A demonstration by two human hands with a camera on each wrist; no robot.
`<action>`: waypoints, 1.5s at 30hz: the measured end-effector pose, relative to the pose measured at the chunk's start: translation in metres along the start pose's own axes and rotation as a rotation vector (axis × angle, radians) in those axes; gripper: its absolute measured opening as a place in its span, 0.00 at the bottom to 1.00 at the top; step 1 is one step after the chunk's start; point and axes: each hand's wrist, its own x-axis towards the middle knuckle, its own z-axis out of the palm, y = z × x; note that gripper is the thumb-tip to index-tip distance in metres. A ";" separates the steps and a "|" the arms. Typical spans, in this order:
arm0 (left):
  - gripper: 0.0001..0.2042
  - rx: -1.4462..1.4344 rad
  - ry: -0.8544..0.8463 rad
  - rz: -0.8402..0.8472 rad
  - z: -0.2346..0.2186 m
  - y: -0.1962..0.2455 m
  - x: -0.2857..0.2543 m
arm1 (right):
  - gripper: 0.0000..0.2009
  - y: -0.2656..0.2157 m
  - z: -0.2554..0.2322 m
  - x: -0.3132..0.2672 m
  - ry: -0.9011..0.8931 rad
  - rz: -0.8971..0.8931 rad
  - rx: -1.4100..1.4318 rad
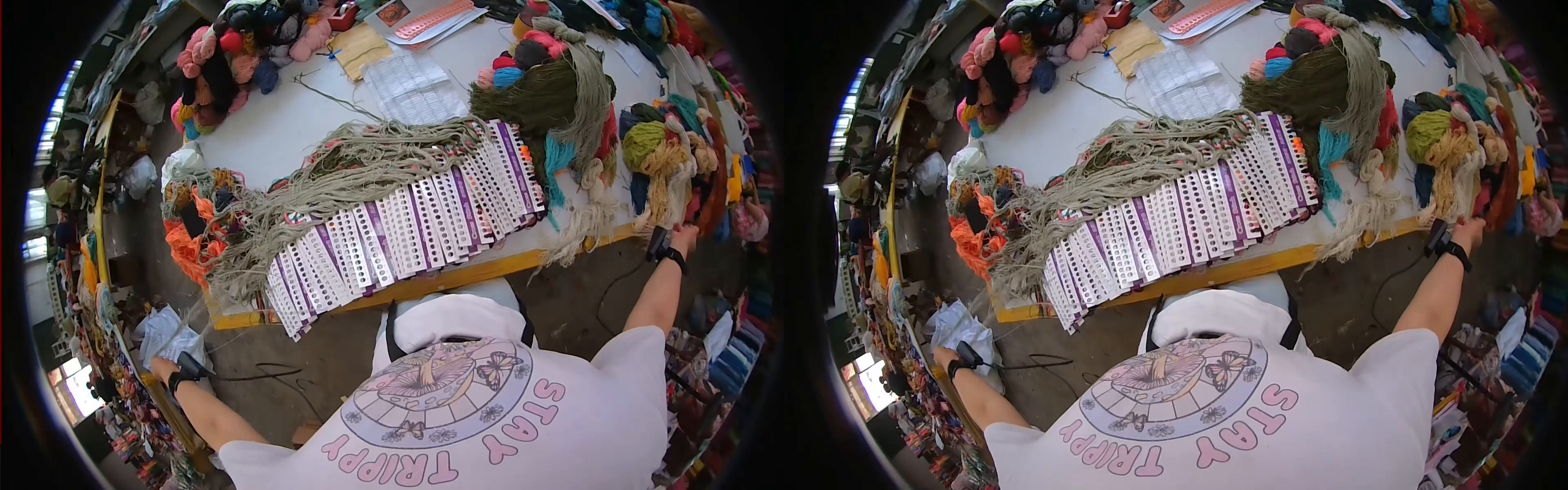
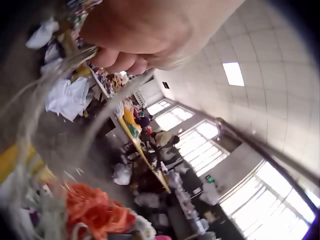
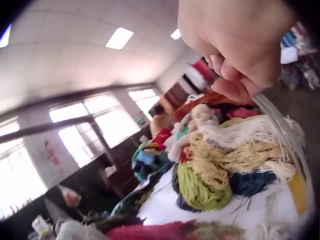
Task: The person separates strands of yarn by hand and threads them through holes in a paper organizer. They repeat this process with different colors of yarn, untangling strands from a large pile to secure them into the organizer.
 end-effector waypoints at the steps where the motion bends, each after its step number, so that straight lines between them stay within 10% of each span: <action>1: 0.10 -0.303 -0.167 -0.120 0.010 -0.002 -0.002 | 0.08 -0.012 -0.013 0.005 0.024 -0.057 -0.035; 3: 0.08 -0.912 -0.515 -0.356 0.034 0.001 0.004 | 0.09 0.027 0.005 -0.016 -0.310 -0.099 -0.154; 4: 0.06 -1.252 -1.272 -0.466 0.032 0.052 -0.044 | 0.09 0.039 0.031 -0.072 -0.361 -0.173 -0.283; 7: 0.08 -1.557 -1.575 -0.547 0.072 0.175 -0.242 | 0.08 0.065 0.095 -0.242 -0.722 0.085 -0.361; 8: 0.12 -1.502 -1.628 -0.758 0.063 0.210 -0.311 | 0.07 0.080 0.107 -0.275 -0.812 0.202 -0.416; 10: 0.15 -1.178 -1.822 -0.606 0.099 0.211 -0.388 | 0.08 0.112 0.116 -0.322 -1.022 0.380 -0.332; 12: 0.18 -0.490 -1.397 0.036 0.113 0.213 -0.448 | 0.08 0.135 0.118 -0.342 -1.090 0.526 -0.331; 17: 0.12 0.035 -1.398 0.155 0.106 0.145 -0.396 | 0.08 0.149 0.086 -0.239 -0.934 0.201 -0.422; 19: 0.12 0.262 -1.395 0.200 0.091 0.127 -0.387 | 0.09 0.141 0.049 -0.134 -0.567 -0.049 -0.067; 20: 0.10 -0.099 -1.601 -0.028 0.078 0.130 -0.392 | 0.08 0.100 0.048 -0.106 -0.175 -0.266 -0.334; 22: 0.07 -0.886 -1.872 -0.525 0.044 0.150 -0.408 | 0.09 0.028 0.062 -0.087 -0.074 -0.556 -0.403; 23: 0.05 -0.996 -1.891 -0.507 0.040 0.169 -0.428 | 0.09 0.000 0.090 -0.121 -0.081 -0.653 -0.385; 26: 0.01 -1.122 -1.906 -0.423 0.062 0.251 -0.528 | 0.09 0.045 0.146 -0.150 -0.843 -0.453 -0.342; 30: 0.11 -1.037 -2.059 -0.357 0.121 0.348 -0.653 | 0.11 0.166 0.181 -0.250 -1.567 0.458 -0.367; 40: 0.12 -0.639 -1.789 -0.178 0.207 0.372 -0.708 | 0.19 0.239 0.185 -0.283 -1.544 1.166 -0.211; 45: 0.06 -0.716 -1.708 -0.258 0.209 0.369 -0.712 | 0.12 0.240 0.196 -0.289 -1.632 0.833 -0.482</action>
